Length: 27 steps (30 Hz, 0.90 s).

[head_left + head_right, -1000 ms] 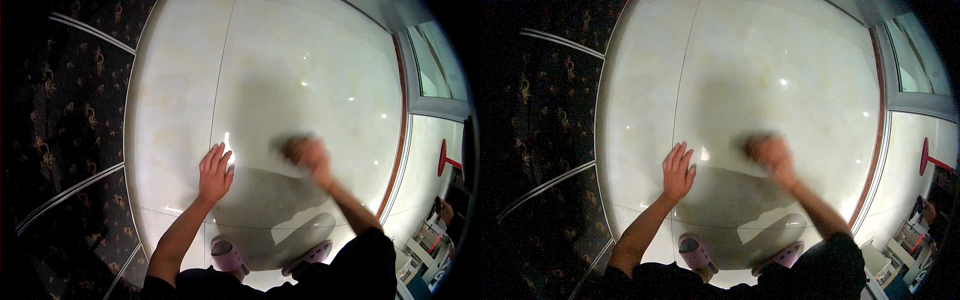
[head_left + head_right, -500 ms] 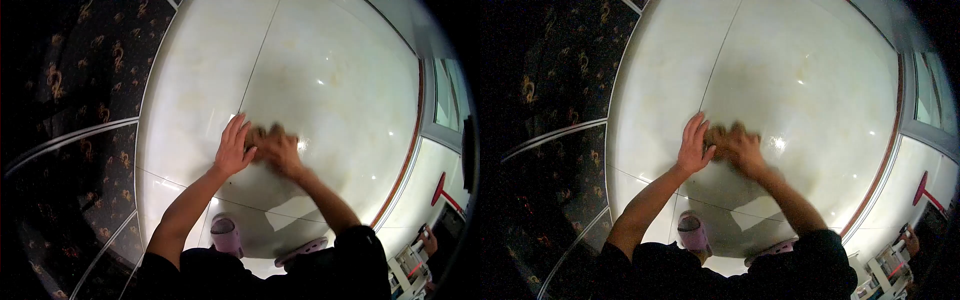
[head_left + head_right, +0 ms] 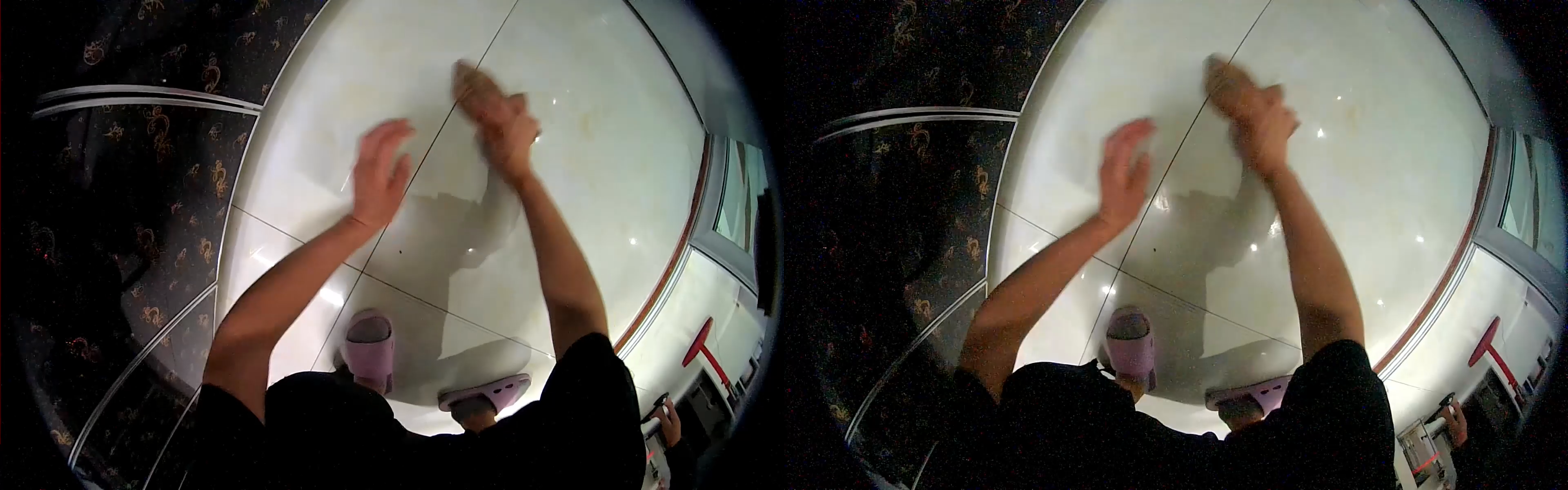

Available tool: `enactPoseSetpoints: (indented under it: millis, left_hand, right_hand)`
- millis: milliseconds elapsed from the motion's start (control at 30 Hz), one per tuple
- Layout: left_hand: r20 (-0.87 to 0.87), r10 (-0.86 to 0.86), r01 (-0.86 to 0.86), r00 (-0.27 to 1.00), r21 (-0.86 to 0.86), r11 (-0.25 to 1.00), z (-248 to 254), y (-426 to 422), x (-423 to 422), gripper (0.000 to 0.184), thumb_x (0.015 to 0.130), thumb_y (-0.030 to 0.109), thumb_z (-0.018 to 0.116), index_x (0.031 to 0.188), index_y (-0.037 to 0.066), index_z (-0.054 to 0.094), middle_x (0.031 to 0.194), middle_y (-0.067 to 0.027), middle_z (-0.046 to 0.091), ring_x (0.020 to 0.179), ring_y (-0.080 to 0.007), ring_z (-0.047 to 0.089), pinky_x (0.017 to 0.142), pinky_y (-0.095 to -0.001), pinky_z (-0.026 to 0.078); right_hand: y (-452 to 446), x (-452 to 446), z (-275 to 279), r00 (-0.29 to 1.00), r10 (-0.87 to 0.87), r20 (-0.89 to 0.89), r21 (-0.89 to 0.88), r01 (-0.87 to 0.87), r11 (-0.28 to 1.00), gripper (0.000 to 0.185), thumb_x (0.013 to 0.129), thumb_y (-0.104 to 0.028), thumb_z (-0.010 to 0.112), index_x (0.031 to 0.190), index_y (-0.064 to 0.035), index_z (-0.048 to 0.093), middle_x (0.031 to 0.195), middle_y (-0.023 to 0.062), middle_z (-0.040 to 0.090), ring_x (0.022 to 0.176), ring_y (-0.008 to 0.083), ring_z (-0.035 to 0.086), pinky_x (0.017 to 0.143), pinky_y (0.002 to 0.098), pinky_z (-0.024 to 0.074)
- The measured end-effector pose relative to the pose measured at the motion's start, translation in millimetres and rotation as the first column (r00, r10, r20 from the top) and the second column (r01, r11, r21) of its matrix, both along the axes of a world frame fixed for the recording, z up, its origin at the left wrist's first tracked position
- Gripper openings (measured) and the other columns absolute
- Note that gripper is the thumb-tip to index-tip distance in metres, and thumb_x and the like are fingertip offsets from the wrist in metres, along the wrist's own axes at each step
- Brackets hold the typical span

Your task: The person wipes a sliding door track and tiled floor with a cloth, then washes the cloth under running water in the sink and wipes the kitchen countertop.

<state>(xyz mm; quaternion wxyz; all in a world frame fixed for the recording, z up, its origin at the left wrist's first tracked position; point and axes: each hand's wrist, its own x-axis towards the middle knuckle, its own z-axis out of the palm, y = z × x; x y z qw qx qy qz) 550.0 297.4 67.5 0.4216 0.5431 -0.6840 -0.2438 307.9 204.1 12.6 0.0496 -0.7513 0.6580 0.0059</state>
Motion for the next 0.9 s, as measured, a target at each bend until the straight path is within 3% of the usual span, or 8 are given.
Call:
enactPoseSetpoints:
  millis: [133,267,400,533,667,800,833,900]
  left_hand:
    - [0.3,0.288,-0.31,0.909,0.028,0.95,-5.4,18.8,90.5,0.035,0.097,0.014,0.049,0.13,0.002,0.053,0.138,-0.0164,0.049,0.128,-0.0335,0.043,0.11,-0.0419,0.033]
    - [0.427,0.435,-0.472,0.792,-0.022,0.881,-29.6,68.0,149.0,0.042,0.095,0.018,0.051,0.133,0.001,0.048,0.14,-0.0212,0.044,0.129,-0.0401,0.038,0.109,-0.048,0.029]
    - [0.514,0.428,-0.5,0.744,0.002,0.866,-43.5,75.7,148.4,0.044,0.094,0.019,0.051,0.135,0.002,0.046,0.141,-0.0214,0.041,0.13,-0.041,0.035,0.109,-0.0506,0.027]
    - [0.562,0.401,-0.479,0.723,-0.009,0.878,-44.6,74.6,155.4,0.048,0.093,0.019,0.052,0.137,0.004,0.043,0.143,-0.021,0.038,0.129,-0.0424,0.035,0.108,-0.0524,0.026]
    - [0.549,0.396,-0.492,0.736,0.033,0.87,-41.4,75.3,151.4,0.048,0.093,0.018,0.052,0.138,0.004,0.042,0.145,-0.0209,0.037,0.131,-0.0418,0.033,0.109,-0.0524,0.025]
    - [0.545,0.396,-0.501,0.739,0.051,0.864,-43.7,74.6,154.2,0.051,0.091,0.016,0.053,0.139,0.004,0.042,0.146,-0.0208,0.036,0.132,-0.0418,0.032,0.109,-0.0527,0.024]
    - [0.54,0.391,-0.502,0.745,0.067,0.862,-43.5,76.5,152.2,0.051,0.091,0.016,0.053,0.139,0.004,0.042,0.146,-0.0208,0.035,0.131,-0.0419,0.032,0.109,-0.0527,0.024]
    - [0.532,0.401,-0.513,0.746,0.075,0.855,-42.5,74.0,153.1,0.052,0.09,0.016,0.053,0.14,0.004,0.042,0.146,-0.0208,0.035,0.131,-0.0422,0.032,0.109,-0.0527,0.024]
  right_hand:
    - [156.6,41.2,13.4,0.934,0.33,0.14,0.149,-0.349,0.925,0.048,0.087,-0.021,0.057,0.135,-0.0217,0.052,0.125,0.0113,0.056,0.121,0.0327,0.045,0.086,0.0505,0.0367]
    - [220.0,-23.5,-34.4,0.77,0.513,0.38,-0.035,-0.542,0.839,0.032,0.09,-0.023,0.057,0.121,-0.0198,0.062,0.115,0.0111,0.061,0.113,0.0288,0.053,0.095,0.0483,0.0374]
    - [58.8,-32.6,21.1,0.654,0.171,0.737,-0.163,-0.072,0.984,0.028,0.1,-0.018,0.045,0.115,-0.0029,0.064,0.116,0.0108,0.065,0.109,0.0287,0.055,0.1,0.0392,0.0375]
    - [-100.2,0.3,-16.9,0.937,0.292,0.194,-0.499,-0.162,0.851,0.039,0.091,-0.015,0.056,0.127,-0.0271,0.062,0.134,0.0064,0.057,0.108,0.0341,0.054,0.094,0.042,0.0431]
    - [-35.0,89.4,0.7,0.99,0.125,0.063,0.172,-0.134,0.976,0.035,0.084,-0.022,0.06,0.115,-0.0064,0.06,0.121,0.0187,0.054,0.115,0.0367,0.049,0.089,0.0478,0.0419]
    - [168.3,58.3,0.3,0.789,0.496,0.363,0.165,-0.578,0.799,0.047,0.088,-0.026,0.06,0.134,-0.0207,0.055,0.144,0.0205,0.037,0.124,0.0431,0.041,0.087,0.0597,0.0352]
    - [202.3,48.2,10.9,0.76,0.481,0.436,0.477,-0.649,0.593,0.049,0.085,-0.023,0.063,0.134,-0.0221,0.055,0.141,0.0193,0.041,0.128,0.0395,0.039,0.091,0.0601,0.0342]
    - [229.8,20.5,-0.8,0.598,0.306,0.74,0.285,-0.693,0.663,0.034,0.088,-0.022,0.057,0.122,-0.0194,0.062,0.131,0.0167,0.052,0.121,0.0324,0.048,0.093,0.0544,0.0375]
